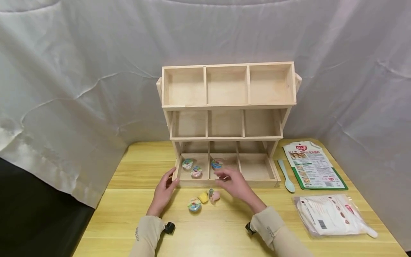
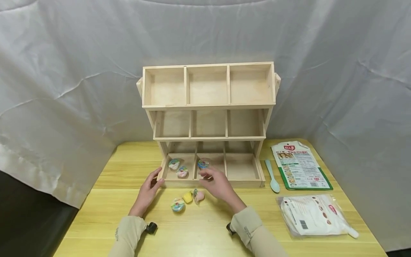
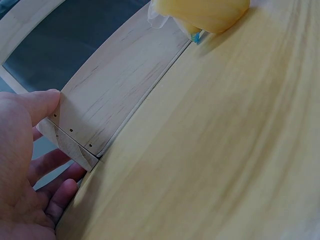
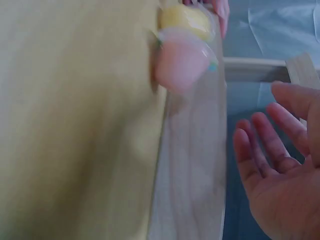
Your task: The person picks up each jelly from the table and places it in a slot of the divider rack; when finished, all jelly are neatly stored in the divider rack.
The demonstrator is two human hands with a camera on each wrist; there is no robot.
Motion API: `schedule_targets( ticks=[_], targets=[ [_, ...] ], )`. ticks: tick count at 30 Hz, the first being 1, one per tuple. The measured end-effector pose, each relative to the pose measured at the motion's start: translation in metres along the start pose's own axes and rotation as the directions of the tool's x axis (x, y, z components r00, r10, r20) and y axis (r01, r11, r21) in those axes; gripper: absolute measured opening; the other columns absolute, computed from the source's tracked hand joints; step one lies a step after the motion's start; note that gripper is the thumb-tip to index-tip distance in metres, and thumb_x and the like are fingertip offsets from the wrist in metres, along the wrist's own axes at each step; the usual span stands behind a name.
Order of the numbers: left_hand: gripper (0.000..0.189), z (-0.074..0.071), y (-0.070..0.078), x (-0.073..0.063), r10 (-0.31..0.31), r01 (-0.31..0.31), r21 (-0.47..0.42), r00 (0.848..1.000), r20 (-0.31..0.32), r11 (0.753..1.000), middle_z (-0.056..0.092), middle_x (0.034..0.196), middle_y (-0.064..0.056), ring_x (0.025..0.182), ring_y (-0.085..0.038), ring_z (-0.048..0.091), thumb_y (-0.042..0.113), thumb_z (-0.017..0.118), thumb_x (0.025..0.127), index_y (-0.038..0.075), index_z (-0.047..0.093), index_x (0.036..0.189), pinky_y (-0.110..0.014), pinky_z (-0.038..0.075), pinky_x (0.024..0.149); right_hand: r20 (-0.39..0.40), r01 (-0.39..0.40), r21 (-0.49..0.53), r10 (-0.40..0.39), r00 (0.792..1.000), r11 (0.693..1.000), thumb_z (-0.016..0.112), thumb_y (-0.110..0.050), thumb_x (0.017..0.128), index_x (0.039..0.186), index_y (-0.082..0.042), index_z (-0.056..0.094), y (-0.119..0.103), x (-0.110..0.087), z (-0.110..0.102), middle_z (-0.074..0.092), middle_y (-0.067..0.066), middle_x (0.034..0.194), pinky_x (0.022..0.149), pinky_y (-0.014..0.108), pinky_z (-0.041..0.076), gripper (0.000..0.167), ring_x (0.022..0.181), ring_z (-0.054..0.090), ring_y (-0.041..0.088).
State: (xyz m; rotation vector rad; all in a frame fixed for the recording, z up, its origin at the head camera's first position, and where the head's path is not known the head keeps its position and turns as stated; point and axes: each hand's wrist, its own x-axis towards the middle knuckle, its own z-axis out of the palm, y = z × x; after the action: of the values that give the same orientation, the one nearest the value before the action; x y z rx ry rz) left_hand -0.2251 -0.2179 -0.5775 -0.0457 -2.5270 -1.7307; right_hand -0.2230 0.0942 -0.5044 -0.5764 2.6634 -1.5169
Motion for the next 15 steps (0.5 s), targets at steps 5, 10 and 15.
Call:
schedule_targets(
  ticks=[5, 10, 15],
  targets=[
    [0.057, 0.000, 0.000, 0.000, -0.004, 0.004, 0.006, 1.000, 0.001, 1.000, 0.052, 0.153, -0.014, 0.121, -0.030, 0.062, 0.039, 0.062, 0.104, 0.028, 0.045, 0.157, -0.039, 0.051, 0.098, 0.112, 0.034, -0.039, -0.029, 0.993, 0.999, 0.077, -0.009, 0.093, 0.128, -0.002, 0.069, 0.001, -0.013, 0.011, 0.069, 0.013, 0.117, 0.095, 0.046, 0.056, 0.037, 0.107, 0.067, 0.029],
    [0.056, 0.002, 0.003, 0.001, -0.018, 0.018, 0.010, 1.000, -0.002, 1.000, 0.049, 0.155, -0.018, 0.124, -0.035, 0.060, 0.030, 0.060, 0.107, 0.021, 0.043, 0.159, -0.044, 0.049, 0.101, 0.182, 0.058, -0.095, -0.040, 0.982, 0.994, 0.080, -0.011, 0.090, 0.134, -0.005, 0.067, 0.002, -0.019, 0.017, 0.069, 0.012, 0.121, 0.097, 0.047, 0.055, 0.046, 0.109, 0.067, 0.029],
    [0.056, 0.002, 0.006, 0.000, -0.023, 0.023, 0.002, 1.000, 0.001, 1.000, 0.048, 0.156, -0.019, 0.125, -0.037, 0.060, 0.028, 0.060, 0.107, 0.021, 0.042, 0.159, -0.044, 0.049, 0.101, 0.212, 0.106, -0.159, -0.071, 0.975, 0.982, 0.079, -0.007, 0.086, 0.133, -0.006, 0.068, 0.004, -0.018, 0.022, 0.069, 0.012, 0.124, 0.097, 0.044, 0.054, 0.048, 0.108, 0.066, 0.024]
  ],
)
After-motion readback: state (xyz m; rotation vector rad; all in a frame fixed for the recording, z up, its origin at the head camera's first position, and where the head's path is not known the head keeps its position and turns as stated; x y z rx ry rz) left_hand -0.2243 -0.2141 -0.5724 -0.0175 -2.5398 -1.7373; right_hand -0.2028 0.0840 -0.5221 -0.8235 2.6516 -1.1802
